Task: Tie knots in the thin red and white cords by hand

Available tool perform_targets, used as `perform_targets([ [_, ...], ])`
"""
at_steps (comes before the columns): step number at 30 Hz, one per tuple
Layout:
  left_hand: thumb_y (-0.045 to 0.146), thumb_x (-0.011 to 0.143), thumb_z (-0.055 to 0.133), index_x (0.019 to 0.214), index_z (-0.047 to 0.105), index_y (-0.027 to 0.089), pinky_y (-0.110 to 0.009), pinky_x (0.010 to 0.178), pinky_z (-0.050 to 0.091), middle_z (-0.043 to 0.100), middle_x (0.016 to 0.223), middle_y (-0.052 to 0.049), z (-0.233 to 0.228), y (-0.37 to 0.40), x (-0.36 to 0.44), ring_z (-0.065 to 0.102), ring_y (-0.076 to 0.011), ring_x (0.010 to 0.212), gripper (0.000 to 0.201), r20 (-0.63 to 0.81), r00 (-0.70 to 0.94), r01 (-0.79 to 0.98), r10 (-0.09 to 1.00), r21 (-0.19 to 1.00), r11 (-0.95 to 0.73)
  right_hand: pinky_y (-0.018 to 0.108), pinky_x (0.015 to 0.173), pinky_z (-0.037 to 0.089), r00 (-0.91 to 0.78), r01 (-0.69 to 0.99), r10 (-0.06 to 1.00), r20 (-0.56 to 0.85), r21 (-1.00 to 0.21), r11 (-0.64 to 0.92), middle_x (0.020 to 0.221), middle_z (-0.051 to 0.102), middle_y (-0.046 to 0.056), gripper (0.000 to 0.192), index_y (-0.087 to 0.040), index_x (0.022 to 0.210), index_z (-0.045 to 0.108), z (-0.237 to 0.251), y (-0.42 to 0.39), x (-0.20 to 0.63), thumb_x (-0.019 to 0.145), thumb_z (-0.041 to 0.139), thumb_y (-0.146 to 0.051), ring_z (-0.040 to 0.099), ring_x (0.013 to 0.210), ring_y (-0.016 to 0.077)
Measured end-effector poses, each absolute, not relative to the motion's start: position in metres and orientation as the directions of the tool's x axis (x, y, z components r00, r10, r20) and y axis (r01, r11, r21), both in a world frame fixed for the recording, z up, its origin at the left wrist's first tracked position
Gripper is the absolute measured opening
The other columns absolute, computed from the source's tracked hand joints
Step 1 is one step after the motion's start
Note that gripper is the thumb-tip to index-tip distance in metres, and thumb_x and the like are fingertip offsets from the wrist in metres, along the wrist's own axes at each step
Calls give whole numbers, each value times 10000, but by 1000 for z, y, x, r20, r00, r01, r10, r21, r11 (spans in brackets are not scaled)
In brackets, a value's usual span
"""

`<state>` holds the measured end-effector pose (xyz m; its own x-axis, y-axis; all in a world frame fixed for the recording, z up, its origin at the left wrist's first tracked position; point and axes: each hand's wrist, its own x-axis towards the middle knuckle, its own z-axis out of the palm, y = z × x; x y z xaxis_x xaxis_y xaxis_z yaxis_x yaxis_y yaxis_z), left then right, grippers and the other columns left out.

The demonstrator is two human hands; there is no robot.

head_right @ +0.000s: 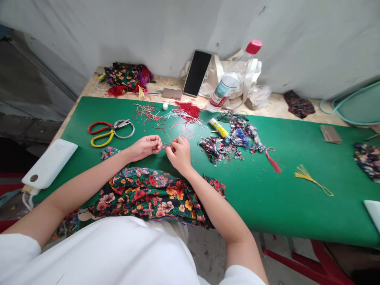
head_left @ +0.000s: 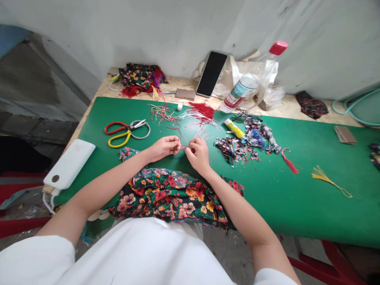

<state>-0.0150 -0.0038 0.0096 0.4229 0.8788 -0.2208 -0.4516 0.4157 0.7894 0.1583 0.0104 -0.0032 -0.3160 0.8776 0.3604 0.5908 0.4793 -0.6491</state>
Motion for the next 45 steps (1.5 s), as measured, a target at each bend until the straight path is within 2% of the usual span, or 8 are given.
perform_targets([
  [16, 295, 721, 706, 705, 520, 127, -207, 585, 384, 546, 634, 8, 11, -4, -13, 501, -65, 572, 251, -249, 415, -391, 875, 819, 419, 345, 678, 340, -298, 615, 884, 360, -636, 466, 590, 427, -5, 316, -217, 525, 288, -6, 12, 158, 737, 516, -159, 403, 646, 163],
  [22, 287, 724, 705, 711, 522, 125, -211, 587, 381, 548, 636, 6, 11, -4, -13, 504, -67, 573, 245, -259, 414, -392, 873, 814, 428, 355, 726, 364, -251, 633, 883, 396, -623, 460, 661, 469, 1, 240, -224, 623, 395, -5, 12, 159, 794, 561, -257, 436, 694, 178],
  [34, 286, 727, 704, 701, 516, 121, -212, 585, 383, 542, 630, 7, 12, -4, -13, 504, -66, 566, 251, -265, 417, -393, 869, 810, 435, 357, 754, 376, -247, 642, 882, 402, -613, 460, 728, 523, 17, 151, -222, 726, 465, -6, 13, 159, 831, 550, -290, 459, 737, 191],
  [40, 276, 734, 696, 706, 523, 121, -214, 584, 382, 542, 633, 5, 12, -4, -13, 502, -66, 572, 234, -265, 412, -397, 872, 809, 433, 385, 812, 392, -294, 645, 842, 453, -556, 525, 835, 571, 52, 79, -217, 798, 568, -4, 10, 159, 829, 577, -289, 499, 844, 220],
  [45, 272, 720, 706, 700, 524, 118, -207, 580, 379, 545, 642, 6, 12, -5, -12, 502, -61, 574, 239, -259, 411, -406, 874, 806, 431, 378, 813, 403, -390, 626, 807, 443, -516, 585, 871, 569, 56, 93, -224, 857, 649, -6, 10, 158, 833, 582, -284, 506, 850, 212],
])
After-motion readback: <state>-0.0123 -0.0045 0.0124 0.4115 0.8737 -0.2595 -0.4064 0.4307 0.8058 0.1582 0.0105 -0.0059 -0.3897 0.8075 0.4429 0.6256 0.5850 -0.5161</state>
